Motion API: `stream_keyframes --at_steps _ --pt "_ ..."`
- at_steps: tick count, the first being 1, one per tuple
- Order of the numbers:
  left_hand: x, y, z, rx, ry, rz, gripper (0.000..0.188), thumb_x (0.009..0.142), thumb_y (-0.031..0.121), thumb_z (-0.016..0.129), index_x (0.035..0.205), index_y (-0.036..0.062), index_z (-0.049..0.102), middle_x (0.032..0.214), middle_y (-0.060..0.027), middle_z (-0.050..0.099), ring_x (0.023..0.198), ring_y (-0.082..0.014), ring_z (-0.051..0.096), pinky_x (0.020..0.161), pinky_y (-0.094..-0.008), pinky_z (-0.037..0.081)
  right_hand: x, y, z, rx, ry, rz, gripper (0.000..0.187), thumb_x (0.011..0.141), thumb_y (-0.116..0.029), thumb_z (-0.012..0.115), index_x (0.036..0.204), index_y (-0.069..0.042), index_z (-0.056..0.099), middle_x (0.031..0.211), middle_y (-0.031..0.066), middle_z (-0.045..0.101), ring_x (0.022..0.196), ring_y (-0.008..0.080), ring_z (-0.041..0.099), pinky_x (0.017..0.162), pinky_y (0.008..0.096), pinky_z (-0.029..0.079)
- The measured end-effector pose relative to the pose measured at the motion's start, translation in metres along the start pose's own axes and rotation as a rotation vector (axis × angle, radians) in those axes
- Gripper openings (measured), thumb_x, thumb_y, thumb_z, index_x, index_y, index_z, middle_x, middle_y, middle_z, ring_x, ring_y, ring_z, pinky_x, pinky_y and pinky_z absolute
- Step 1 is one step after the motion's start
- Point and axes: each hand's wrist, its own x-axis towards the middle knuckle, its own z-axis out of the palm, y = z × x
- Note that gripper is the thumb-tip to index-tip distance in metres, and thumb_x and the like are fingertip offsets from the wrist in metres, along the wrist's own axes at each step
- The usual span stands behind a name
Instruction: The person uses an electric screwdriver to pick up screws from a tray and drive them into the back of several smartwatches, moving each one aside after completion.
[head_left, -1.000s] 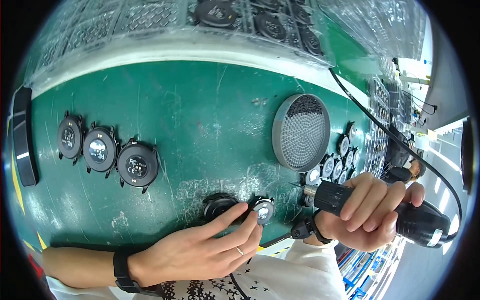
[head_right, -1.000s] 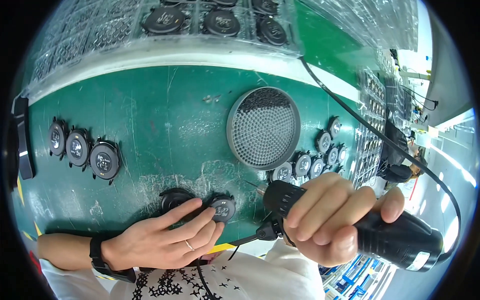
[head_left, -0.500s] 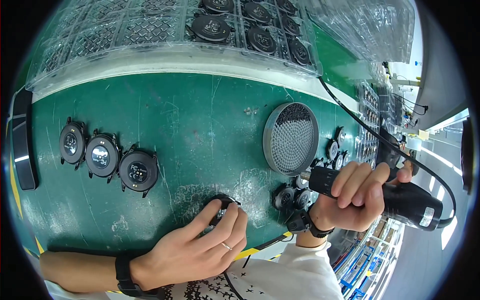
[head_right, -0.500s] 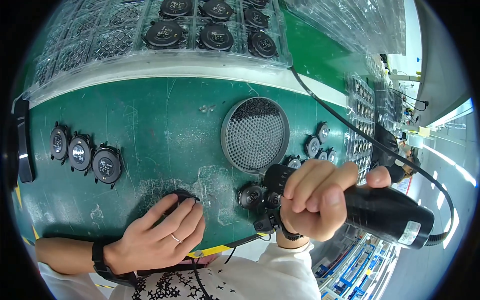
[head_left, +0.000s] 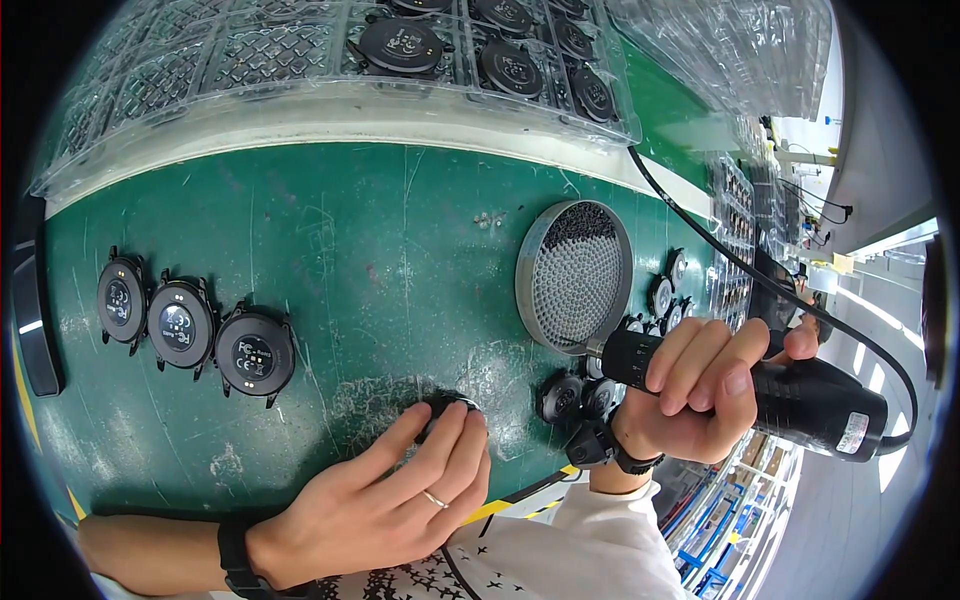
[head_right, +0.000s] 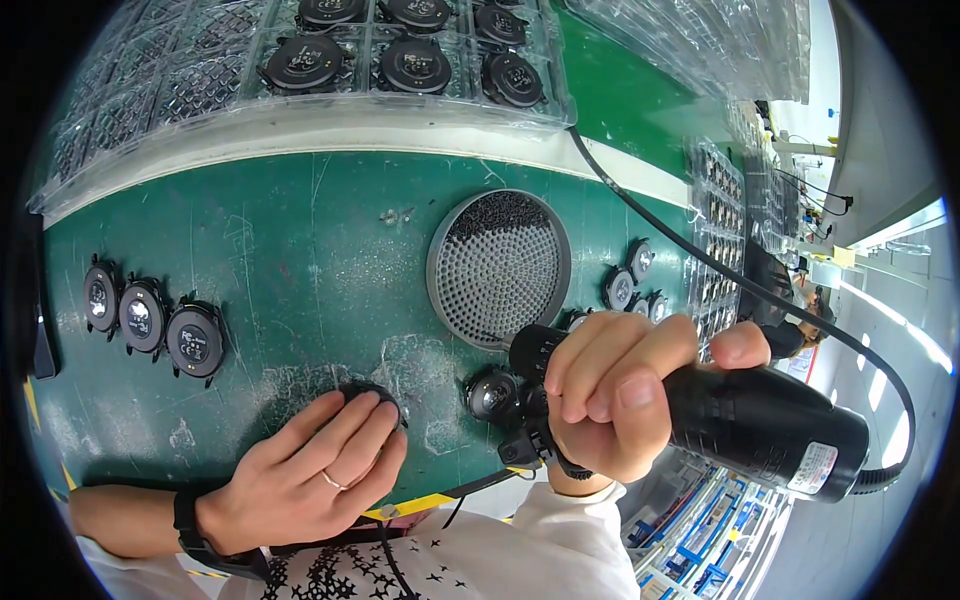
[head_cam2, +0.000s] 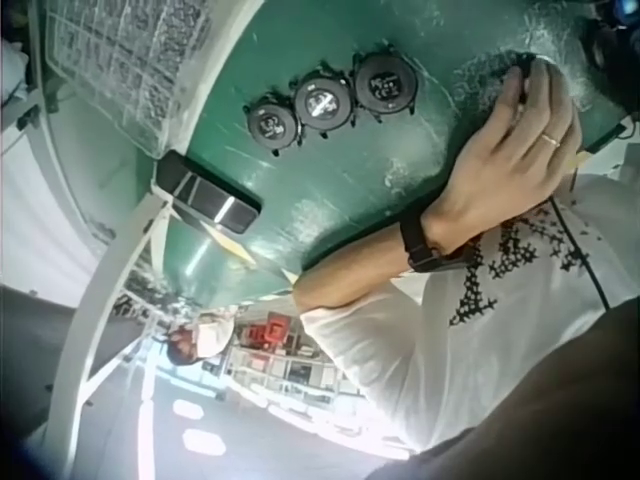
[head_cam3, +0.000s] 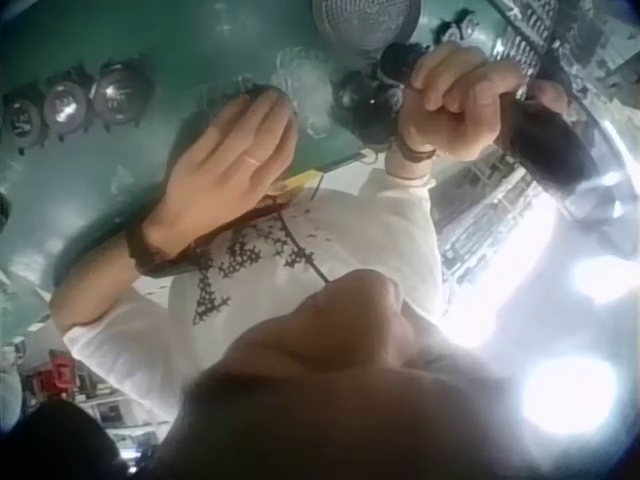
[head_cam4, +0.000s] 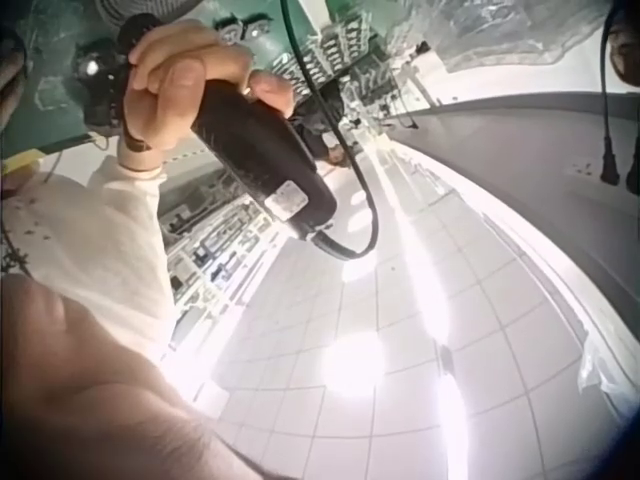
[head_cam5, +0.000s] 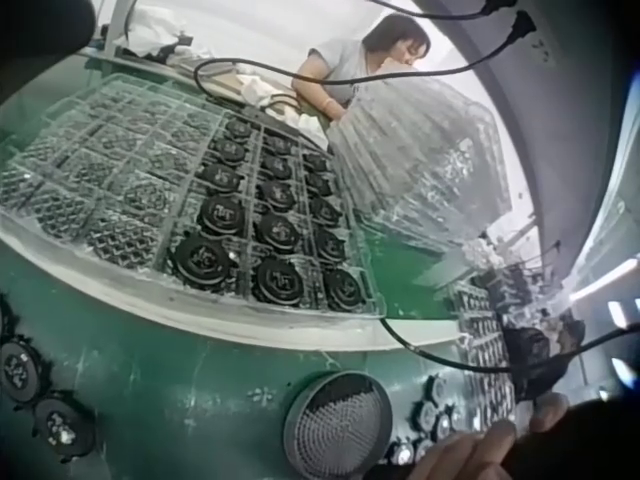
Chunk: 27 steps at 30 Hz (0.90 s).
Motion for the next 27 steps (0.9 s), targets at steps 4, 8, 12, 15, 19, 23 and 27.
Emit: stream_keyframes --at_steps 4,8,12,15,19,23,27 --pt "0.002 -0.002 -0.002 0.062 -0.061 0.009 0.032 0.087 0.018 0.057 0.113 0.003 0.069 0.13 -0.0111 0.062 0.125 -0.0257 0.058 0.11 -0.0403 0.045 0.002 -0.001 0.002 -0.001 -0.023 0.001 0.034 0.09 -0.001 0.05 0.121 -0.006 0.037 0.066 0.0015 0.045 0.041 0.0083 0.041 0.036 0.0236 0.039" --pt "0.004 -0.006 0.0 0.088 -0.096 0.077 0.038 0.09 0.021 0.054 0.118 0.0 0.067 0.133 -0.0119 0.061 0.129 -0.0273 0.056 0.112 -0.0404 0.043 0.002 0.0 -0.001 0.002 -0.053 0.001 0.033 0.09 -0.001 0.05 0.12 -0.006 0.037 0.066 0.0012 0.045 0.041 0.0082 0.041 0.036 0.0236 0.039" --pt "0.003 -0.005 0.001 0.119 -0.119 0.116 0.042 0.092 0.024 0.051 0.121 -0.0029 0.066 0.135 -0.012 0.059 0.131 -0.028 0.054 0.114 -0.04 0.04 0.001 0.0 -0.001 0.001 -0.059 0.007 0.032 0.091 -0.002 0.05 0.12 -0.006 0.037 0.066 0.0008 0.046 0.041 0.0083 0.041 0.036 0.0235 0.04" --pt "0.003 0.0 0.002 0.048 -0.095 0.045 0.039 0.088 0.017 0.055 0.121 0.0 0.067 0.138 -0.0118 0.058 0.131 -0.0255 0.055 0.113 -0.0389 0.042 0.0 -0.001 -0.001 -0.004 -0.039 0.007 0.03 0.091 -0.002 0.049 0.119 -0.005 0.038 0.065 0.0005 0.045 0.041 0.0083 0.041 0.037 0.0235 0.039" --pt "0.003 0.0 0.006 -0.05 -0.048 0.027 0.042 0.087 0.018 0.054 0.122 -0.0013 0.067 0.139 -0.011 0.057 0.133 -0.0251 0.053 0.114 -0.0385 0.041 -0.003 -0.017 0.005 0.033 0.01 -0.032 0.027 0.091 -0.002 0.051 0.116 -0.003 0.041 0.064 0.0005 0.045 0.041 0.0086 0.042 0.037 0.0237 0.04" --pt "-0.001 -0.002 0.008 -0.009 -0.08 0.049 0.045 0.085 0.019 0.053 0.123 -0.0019 0.067 0.139 -0.0089 0.056 0.136 -0.0254 0.05 0.115 -0.0395 0.04 -0.013 -0.021 0.017 0.169 -0.013 -0.101 0.028 0.09 -0.001 0.056 0.116 -0.001 0.044 0.063 0.0019 0.048 0.04 0.0091 0.046 0.036 0.0238 0.044" --pt "0.0 -0.002 0.006 0.01 -0.111 0.059 0.049 0.082 0.021 0.051 0.122 -0.0023 0.067 0.139 -0.0067 0.056 0.138 -0.025 0.047 0.117 -0.0399 0.039 -0.019 -0.018 0.025 0.188 -0.147 -0.14 0.034 0.088 0.001 0.061 0.118 0.0 0.045 0.064 0.0038 0.053 0.04 0.0098 0.051 0.036 0.0234 0.049"
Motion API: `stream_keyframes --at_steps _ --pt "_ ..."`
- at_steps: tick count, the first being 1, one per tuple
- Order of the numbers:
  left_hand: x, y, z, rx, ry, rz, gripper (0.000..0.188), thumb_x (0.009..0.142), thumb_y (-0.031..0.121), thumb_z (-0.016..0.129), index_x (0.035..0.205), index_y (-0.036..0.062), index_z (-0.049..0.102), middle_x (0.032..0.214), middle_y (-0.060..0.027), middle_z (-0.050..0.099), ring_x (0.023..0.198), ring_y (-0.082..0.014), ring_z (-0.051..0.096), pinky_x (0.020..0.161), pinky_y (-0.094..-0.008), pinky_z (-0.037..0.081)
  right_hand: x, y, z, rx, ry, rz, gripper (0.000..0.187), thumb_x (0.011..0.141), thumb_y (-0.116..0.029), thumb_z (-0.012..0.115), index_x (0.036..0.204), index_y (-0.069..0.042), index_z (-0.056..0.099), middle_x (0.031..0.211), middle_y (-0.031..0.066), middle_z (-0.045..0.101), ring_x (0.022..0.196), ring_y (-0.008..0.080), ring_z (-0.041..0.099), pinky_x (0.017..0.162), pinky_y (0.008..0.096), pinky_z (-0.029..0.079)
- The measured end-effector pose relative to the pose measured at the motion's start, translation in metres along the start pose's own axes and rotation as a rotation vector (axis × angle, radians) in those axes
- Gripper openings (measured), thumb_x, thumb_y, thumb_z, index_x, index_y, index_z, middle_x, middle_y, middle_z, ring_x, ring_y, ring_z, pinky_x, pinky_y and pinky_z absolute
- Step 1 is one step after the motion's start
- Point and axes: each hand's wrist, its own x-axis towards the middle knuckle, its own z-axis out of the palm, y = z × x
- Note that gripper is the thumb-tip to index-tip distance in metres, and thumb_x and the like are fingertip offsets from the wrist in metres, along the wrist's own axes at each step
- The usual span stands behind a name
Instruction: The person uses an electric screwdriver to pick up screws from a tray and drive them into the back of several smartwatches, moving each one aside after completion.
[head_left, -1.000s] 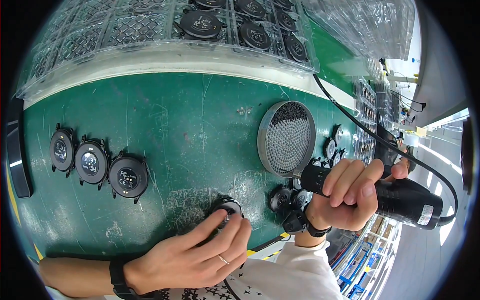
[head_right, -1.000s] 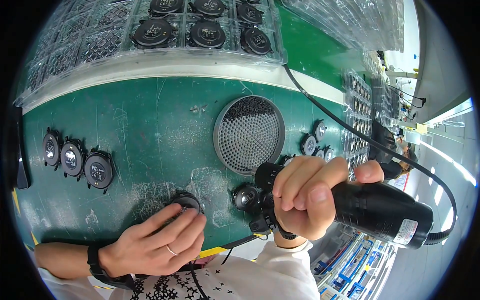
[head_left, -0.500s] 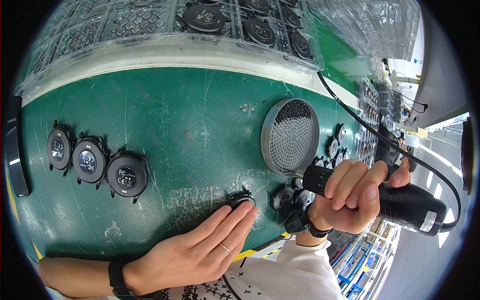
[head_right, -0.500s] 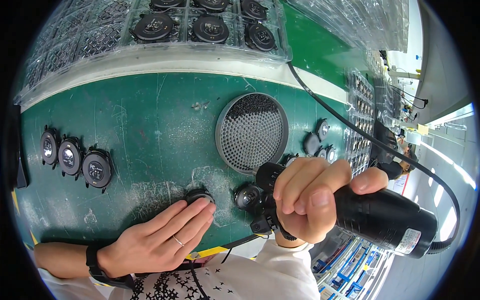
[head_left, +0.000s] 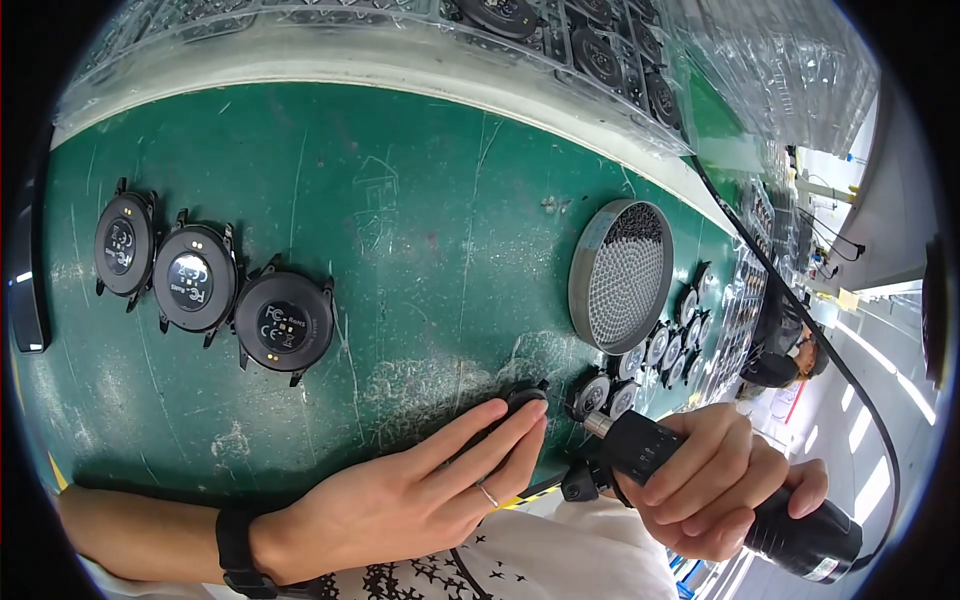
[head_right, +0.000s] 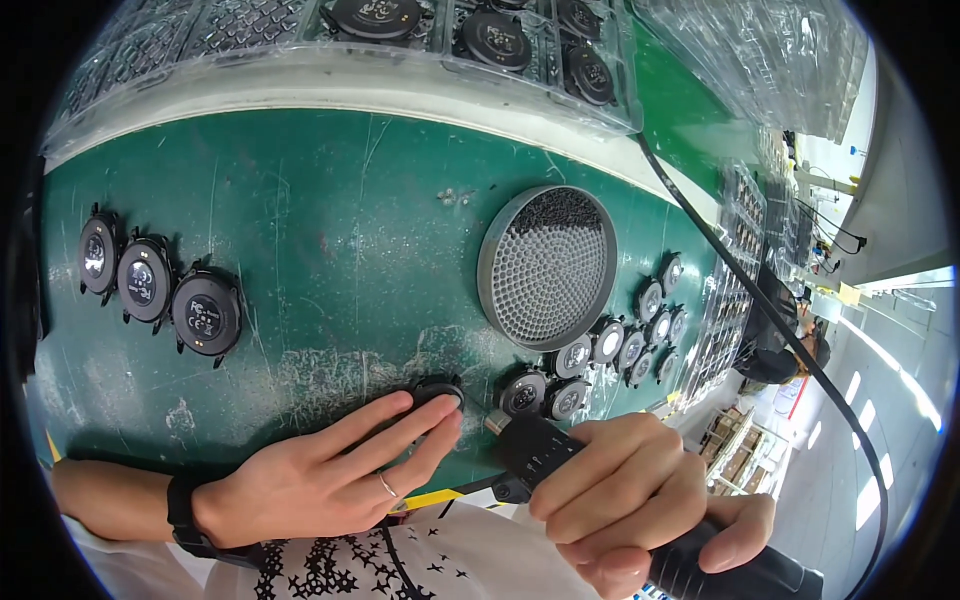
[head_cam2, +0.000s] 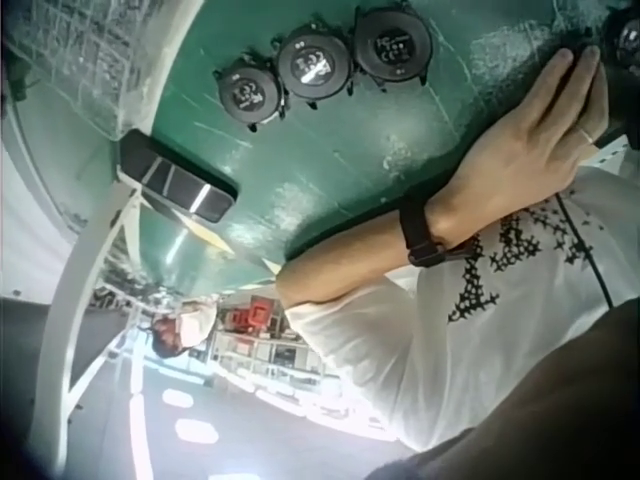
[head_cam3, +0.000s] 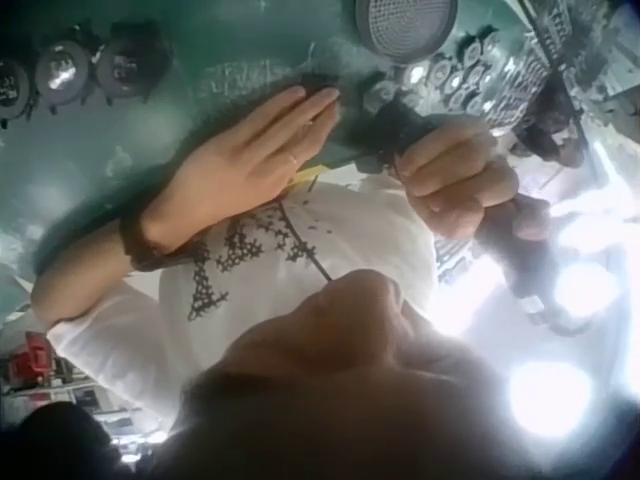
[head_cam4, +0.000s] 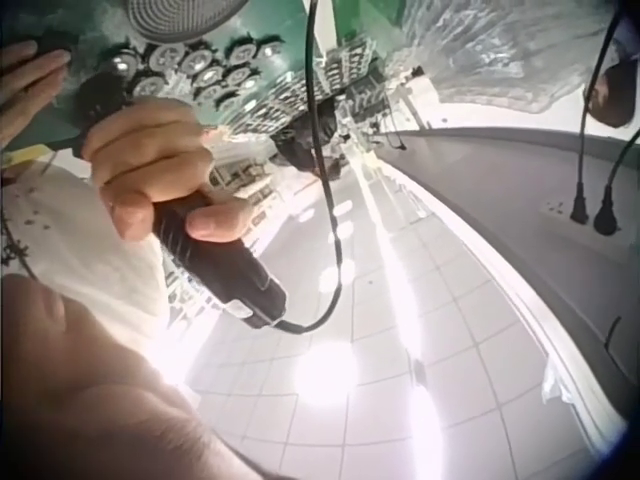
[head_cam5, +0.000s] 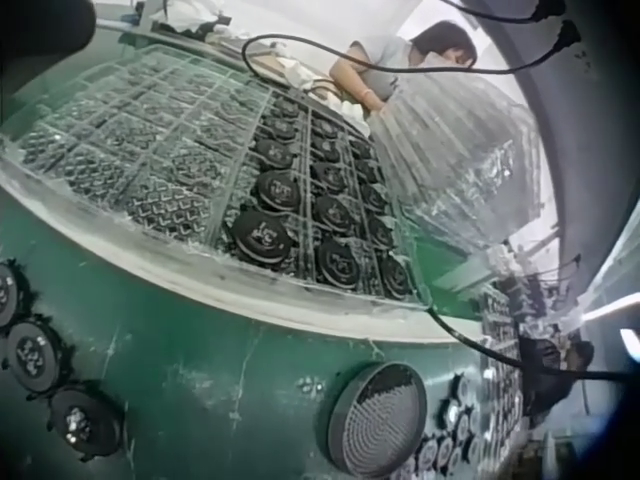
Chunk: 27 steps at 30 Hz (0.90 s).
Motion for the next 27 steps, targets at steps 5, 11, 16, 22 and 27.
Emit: stream_keyframes --at_steps 5,11,16,22,27 --pt "0.0 0.0 0.001 0.014 -0.007 0.003 0.051 0.081 0.023 0.051 0.122 -0.0029 0.067 0.14 -0.0063 0.056 0.139 -0.0245 0.046 0.119 -0.0396 0.036 -0.001 0.003 0.0 0.003 0.0 -0.008 0.039 0.086 0.001 0.063 0.121 0.0 0.045 0.064 0.0048 0.055 0.041 0.0101 0.054 0.036 0.0229 0.052" --pt "0.0 0.0 0.002 0.007 -0.003 -0.001 0.051 0.082 0.024 0.051 0.122 -0.0031 0.067 0.14 -0.0058 0.057 0.139 -0.0238 0.046 0.119 -0.0394 0.035 -0.003 0.006 0.0 -0.02 0.008 0.014 0.039 0.087 0.001 0.063 0.121 0.0 0.045 0.064 0.0045 0.055 0.041 0.0102 0.054 0.036 0.0225 0.051" --pt "0.0 0.0 0.003 -0.007 0.014 -0.014 0.049 0.084 0.024 0.05 0.121 -0.0034 0.067 0.14 -0.0059 0.056 0.139 -0.0235 0.046 0.119 -0.0395 0.036 -0.003 0.006 0.001 -0.048 0.006 0.025 0.038 0.087 0.001 0.063 0.121 0.0 0.045 0.064 0.0044 0.056 0.041 0.01 0.054 0.035 0.0217 0.05" --pt "-0.001 -0.001 0.001 -0.003 -0.004 -0.006 0.049 0.085 0.024 0.05 0.123 -0.0032 0.066 0.141 -0.0061 0.056 0.138 -0.0235 0.047 0.119 -0.0394 0.036 -0.004 0.006 0.004 -0.072 -0.008 0.042 0.035 0.087 0.001 0.064 0.117 -0.002 0.045 0.063 0.0041 0.056 0.041 0.0099 0.056 0.036 0.0216 0.05" --pt "-0.002 -0.002 0.004 0.003 -0.005 0.002 0.049 0.086 0.024 0.05 0.123 -0.0022 0.066 0.141 -0.0063 0.056 0.138 -0.0236 0.047 0.118 -0.0391 0.037 -0.001 0.005 0.01 -0.084 -0.06 0.094 0.034 0.088 0.0 0.064 0.116 -0.004 0.045 0.062 0.0038 0.056 0.041 0.0095 0.056 0.035 0.0217 0.05"
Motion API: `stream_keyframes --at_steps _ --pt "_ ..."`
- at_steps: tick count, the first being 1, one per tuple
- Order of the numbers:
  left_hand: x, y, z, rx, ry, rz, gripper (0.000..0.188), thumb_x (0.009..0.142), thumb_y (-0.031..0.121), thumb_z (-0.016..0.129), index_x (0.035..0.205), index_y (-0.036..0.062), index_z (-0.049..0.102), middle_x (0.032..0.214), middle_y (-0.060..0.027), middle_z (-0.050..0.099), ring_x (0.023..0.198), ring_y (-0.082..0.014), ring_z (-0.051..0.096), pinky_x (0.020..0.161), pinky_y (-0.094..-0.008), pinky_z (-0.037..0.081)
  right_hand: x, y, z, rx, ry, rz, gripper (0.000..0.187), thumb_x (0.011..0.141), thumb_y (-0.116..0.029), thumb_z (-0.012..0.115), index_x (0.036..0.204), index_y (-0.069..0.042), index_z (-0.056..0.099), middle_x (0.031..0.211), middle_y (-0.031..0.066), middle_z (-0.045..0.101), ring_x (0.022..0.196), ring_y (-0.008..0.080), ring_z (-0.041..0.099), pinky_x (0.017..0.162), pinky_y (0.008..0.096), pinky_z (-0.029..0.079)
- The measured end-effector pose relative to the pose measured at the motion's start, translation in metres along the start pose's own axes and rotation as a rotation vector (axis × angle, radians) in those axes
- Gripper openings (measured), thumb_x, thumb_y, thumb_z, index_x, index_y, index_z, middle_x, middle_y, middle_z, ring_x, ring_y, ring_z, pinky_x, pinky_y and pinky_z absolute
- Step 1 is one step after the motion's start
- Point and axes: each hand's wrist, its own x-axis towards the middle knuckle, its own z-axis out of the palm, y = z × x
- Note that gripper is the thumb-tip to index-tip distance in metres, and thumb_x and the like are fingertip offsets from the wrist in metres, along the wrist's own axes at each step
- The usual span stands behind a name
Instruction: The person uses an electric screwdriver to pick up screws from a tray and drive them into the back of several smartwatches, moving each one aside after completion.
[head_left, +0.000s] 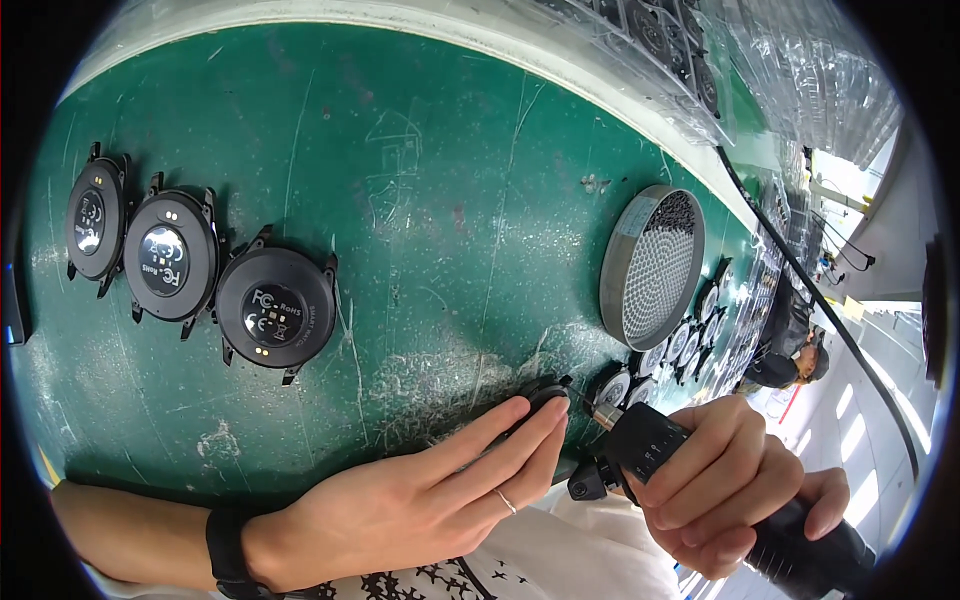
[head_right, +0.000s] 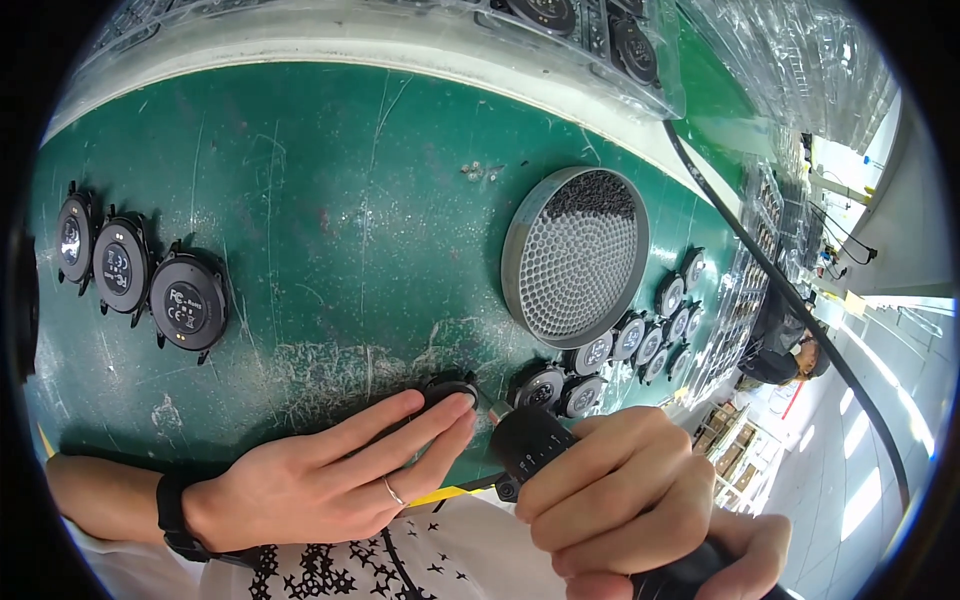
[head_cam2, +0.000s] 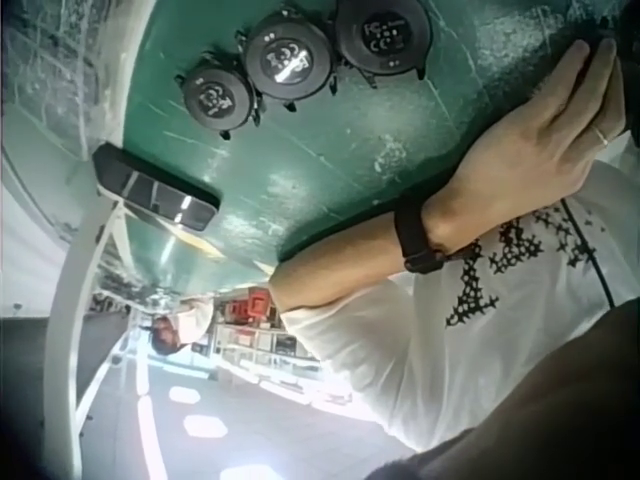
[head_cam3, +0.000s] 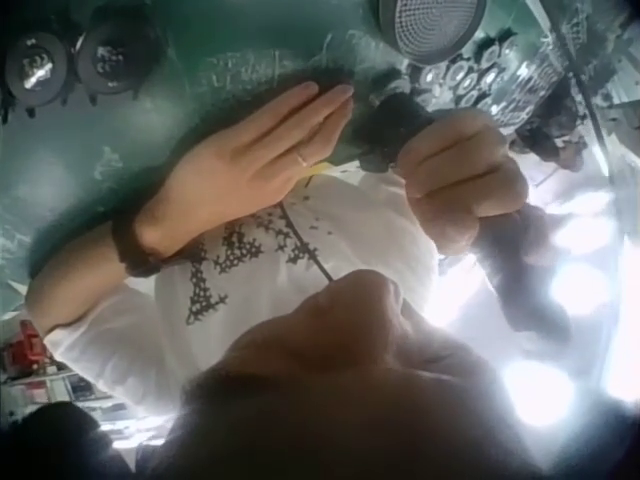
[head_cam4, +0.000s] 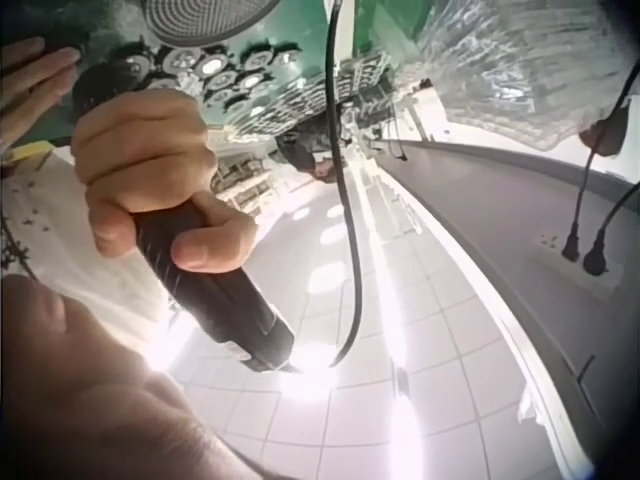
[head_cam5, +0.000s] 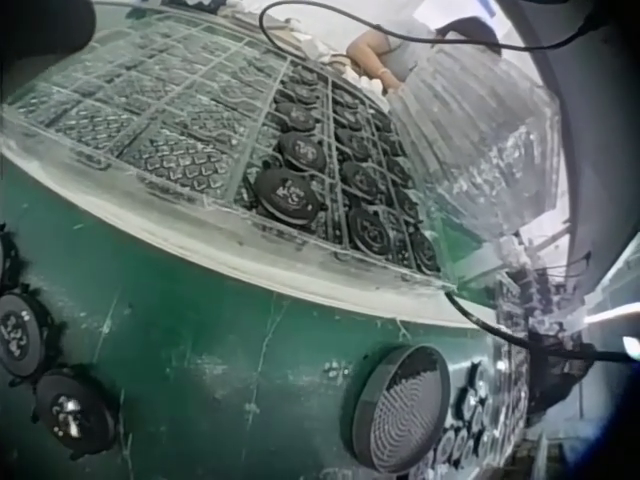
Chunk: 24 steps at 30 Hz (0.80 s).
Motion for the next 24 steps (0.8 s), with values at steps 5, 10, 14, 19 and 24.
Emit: stream_keyframes --at_steps 5,10,14,19,24 --pt "0.003 0.003 0.0 -0.001 -0.013 0.002 0.047 0.086 0.024 0.05 0.123 -0.0008 0.066 0.141 -0.006 0.056 0.137 -0.0233 0.048 0.118 -0.0386 0.038 0.006 -0.015 -0.002 0.019 -0.184 0.312 0.022 0.095 -0.007 0.061 0.115 -0.011 0.051 0.073 0.0036 0.057 0.051 0.0165 0.054 0.045 0.0282 0.049" --pt "0.005 0.005 -0.002 0.031 -0.045 0.007 0.047 0.086 0.024 0.05 0.124 0.0003 0.066 0.139 -0.0052 0.056 0.136 -0.0227 0.049 0.117 -0.0383 0.039 0.007 -0.005 -0.018 0.099 -0.334 0.218 0.017 0.097 -0.011 0.058 0.113 -0.011 0.052 0.075 0.0035 0.057 0.052 0.0159 0.054 0.044 0.0286 0.049" --pt "0.006 0.004 -0.001 0.059 -0.047 0.012 0.046 0.088 0.024 0.05 0.124 0.0003 0.065 0.139 -0.0053 0.055 0.135 -0.0225 0.049 0.117 -0.0385 0.039 0.006 0.0 -0.02 0.141 -0.408 0.216 0.015 0.1 -0.02 0.052 0.105 -0.007 0.058 0.075 0.0034 0.056 0.053 0.0166 0.054 0.047 0.0292 0.049" --pt "0.008 0.003 -0.004 0.091 -0.055 0.037 0.045 0.091 0.024 0.048 0.125 -0.0002 0.064 0.139 -0.0066 0.054 0.136 -0.0233 0.048 0.117 -0.0392 0.039 0.002 0.009 -0.013 0.131 -0.18 -0.013 0.037 0.087 0.001 0.066 0.116 -0.005 0.045 0.062 0.0036 0.055 0.041 0.0083 0.055 0.035 0.0217 0.05" --pt "0.002 0.007 -0.008 0.12 -0.092 0.022 0.046 0.093 0.025 0.048 0.129 -0.0003 0.061 0.14 -0.0084 0.053 0.138 -0.0242 0.045 0.118 -0.0402 0.037 -0.001 0.002 -0.01 -0.006 -0.136 -0.015 0.034 0.088 0.003 0.062 0.116 -0.004 0.044 0.063 0.0037 0.054 0.04 0.0078 0.053 0.036 0.0221 0.051"
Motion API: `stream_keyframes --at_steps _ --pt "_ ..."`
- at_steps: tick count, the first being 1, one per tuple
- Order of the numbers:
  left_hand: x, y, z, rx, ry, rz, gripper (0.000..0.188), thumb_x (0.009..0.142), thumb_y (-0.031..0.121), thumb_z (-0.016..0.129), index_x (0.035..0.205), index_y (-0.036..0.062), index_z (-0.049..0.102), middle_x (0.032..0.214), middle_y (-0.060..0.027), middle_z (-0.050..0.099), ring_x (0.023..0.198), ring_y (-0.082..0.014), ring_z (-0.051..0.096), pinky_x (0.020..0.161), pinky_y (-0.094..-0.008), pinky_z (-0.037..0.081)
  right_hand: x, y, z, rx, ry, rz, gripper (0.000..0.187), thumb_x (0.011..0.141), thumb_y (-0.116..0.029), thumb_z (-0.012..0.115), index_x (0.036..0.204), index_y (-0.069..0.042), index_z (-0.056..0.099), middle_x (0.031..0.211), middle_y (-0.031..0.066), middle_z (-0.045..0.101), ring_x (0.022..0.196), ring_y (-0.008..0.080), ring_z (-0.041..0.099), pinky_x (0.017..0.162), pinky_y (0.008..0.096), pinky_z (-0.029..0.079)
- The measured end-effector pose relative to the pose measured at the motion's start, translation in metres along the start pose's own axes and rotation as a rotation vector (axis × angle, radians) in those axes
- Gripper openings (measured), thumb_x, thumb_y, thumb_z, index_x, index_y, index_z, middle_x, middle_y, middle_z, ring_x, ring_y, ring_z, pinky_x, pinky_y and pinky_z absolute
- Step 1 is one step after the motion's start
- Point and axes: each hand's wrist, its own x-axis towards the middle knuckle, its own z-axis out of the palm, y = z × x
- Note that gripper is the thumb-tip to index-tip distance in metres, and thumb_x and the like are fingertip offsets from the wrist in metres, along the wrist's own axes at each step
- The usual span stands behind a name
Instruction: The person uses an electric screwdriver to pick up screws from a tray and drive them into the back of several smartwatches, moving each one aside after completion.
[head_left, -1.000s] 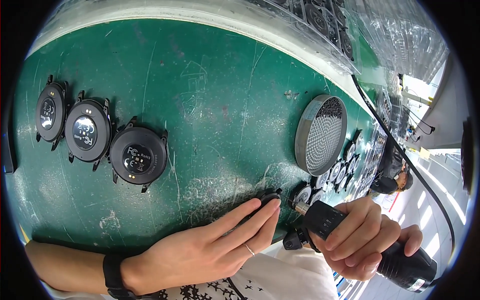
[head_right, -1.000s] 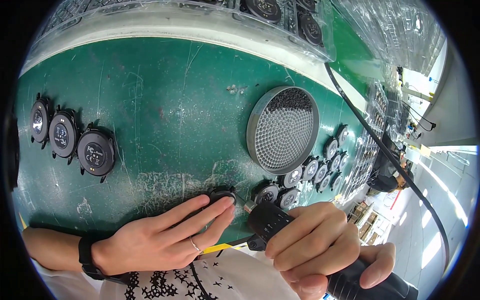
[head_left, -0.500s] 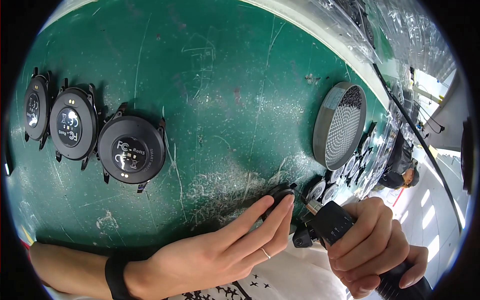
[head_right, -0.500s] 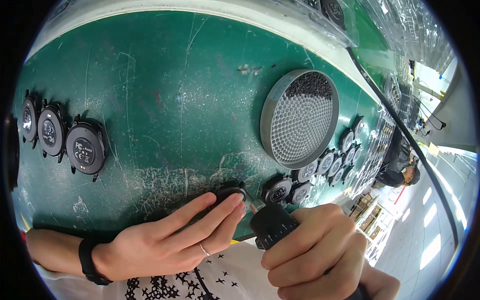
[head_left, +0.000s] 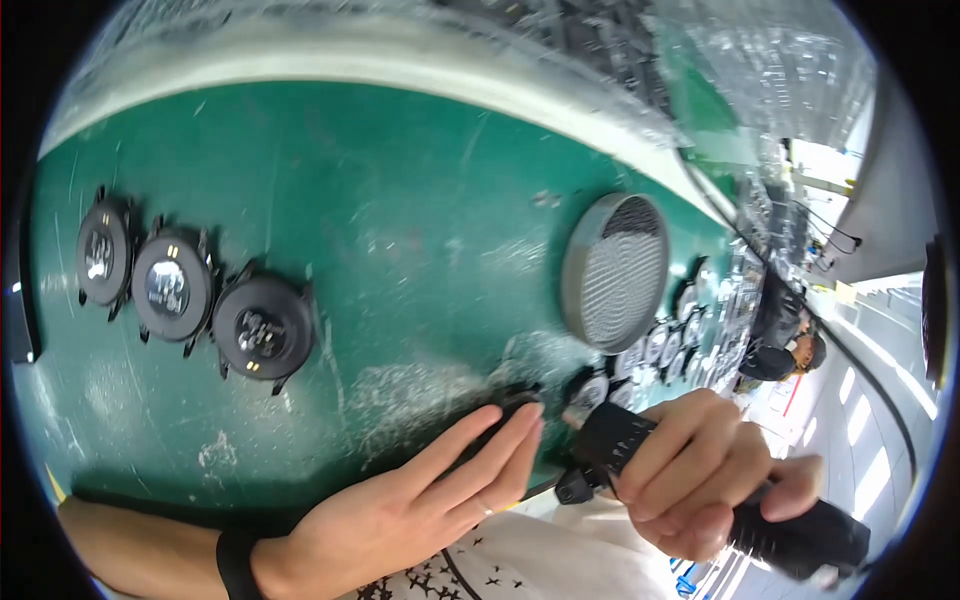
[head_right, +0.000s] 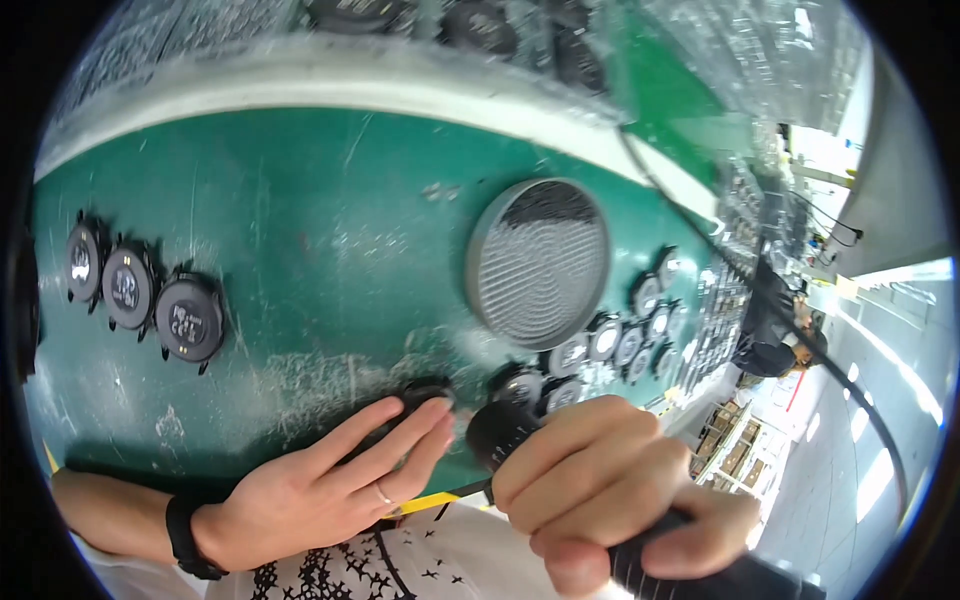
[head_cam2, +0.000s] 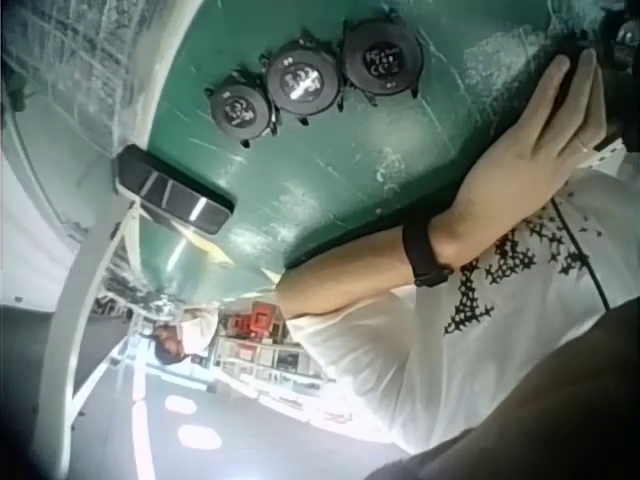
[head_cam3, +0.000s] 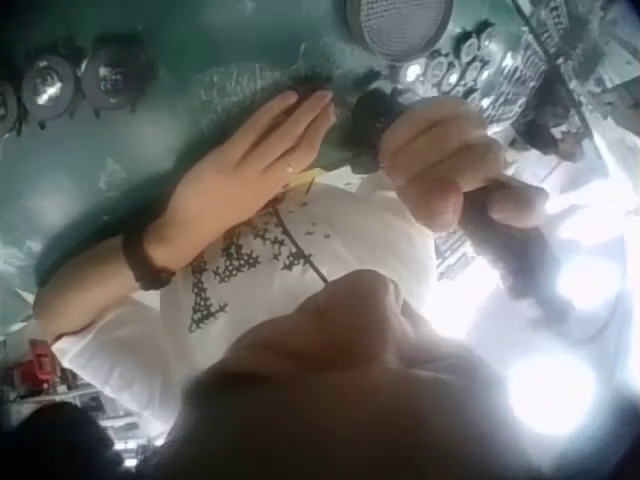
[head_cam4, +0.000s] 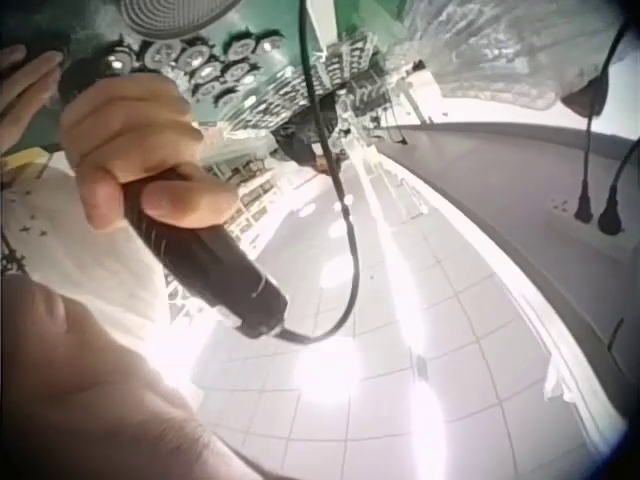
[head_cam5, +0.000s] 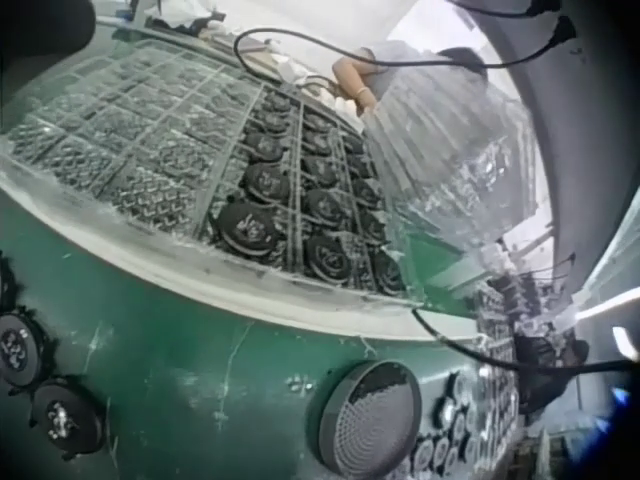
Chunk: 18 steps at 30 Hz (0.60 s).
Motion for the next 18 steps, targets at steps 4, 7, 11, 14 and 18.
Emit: stream_keyframes --at_steps 4,7,11,14,18 --pt "0.0 -0.003 0.0 0.028 0.004 0.032 0.046 0.092 0.025 0.049 0.13 0.0013 0.06 0.139 -0.0093 0.052 0.14 -0.0245 0.043 0.118 -0.0407 0.036 0.006 -0.008 -0.013 0.078 0.225 -0.031 0.028 0.092 0.001 0.055 0.117 -0.004 0.044 0.065 0.0032 0.051 0.04 0.0078 0.048 0.035 0.0213 0.047" --pt "0.004 -0.002 0.003 0.001 0.037 0.034 0.045 0.092 0.024 0.051 0.13 0.0025 0.06 0.139 -0.0089 0.052 0.139 -0.0244 0.044 0.118 -0.0407 0.036 0.011 -0.005 -0.022 -0.055 0.437 -0.039 0.026 0.094 0.0 0.048 0.119 -0.005 0.043 0.066 0.0017 0.047 0.041 0.0074 0.043 0.036 0.0207 0.042" --pt "0.005 -0.002 0.002 -0.025 0.032 0.033 0.043 0.091 0.022 0.053 0.128 0.0037 0.061 0.138 -0.0081 0.053 0.138 -0.0239 0.045 0.117 -0.0405 0.037 0.008 0.01 -0.031 -0.072 0.313 0.021 0.031 0.095 -0.002 0.046 0.125 -0.006 0.042 0.067 0.0005 0.044 0.041 0.0068 0.04 0.038 0.0211 0.039" --pt "0.006 -0.003 0.002 -0.038 0.03 0.024 0.042 0.091 0.022 0.053 0.128 0.0039 0.062 0.139 -0.0076 0.053 0.138 -0.0235 0.046 0.116 -0.0403 0.038 0.007 0.012 -0.033 -0.07 0.324 0.029 0.034 0.094 -0.002 0.046 0.127 -0.007 0.04 0.066 0.0 0.044 0.041 0.0065 0.04 0.038 0.0221 0.04" --pt "0.006 -0.004 0.003 -0.074 0.038 0.013 0.041 0.091 0.022 0.054 0.127 0.0035 0.062 0.14 -0.0071 0.053 0.138 -0.0229 0.046 0.116 -0.0401 0.038 0.01 0.014 -0.032 -0.072 0.333 0.045 0.036 0.094 -0.002 0.045 0.129 -0.008 0.04 0.067 -0.0004 0.045 0.042 0.0066 0.041 0.039 0.0225 0.04"
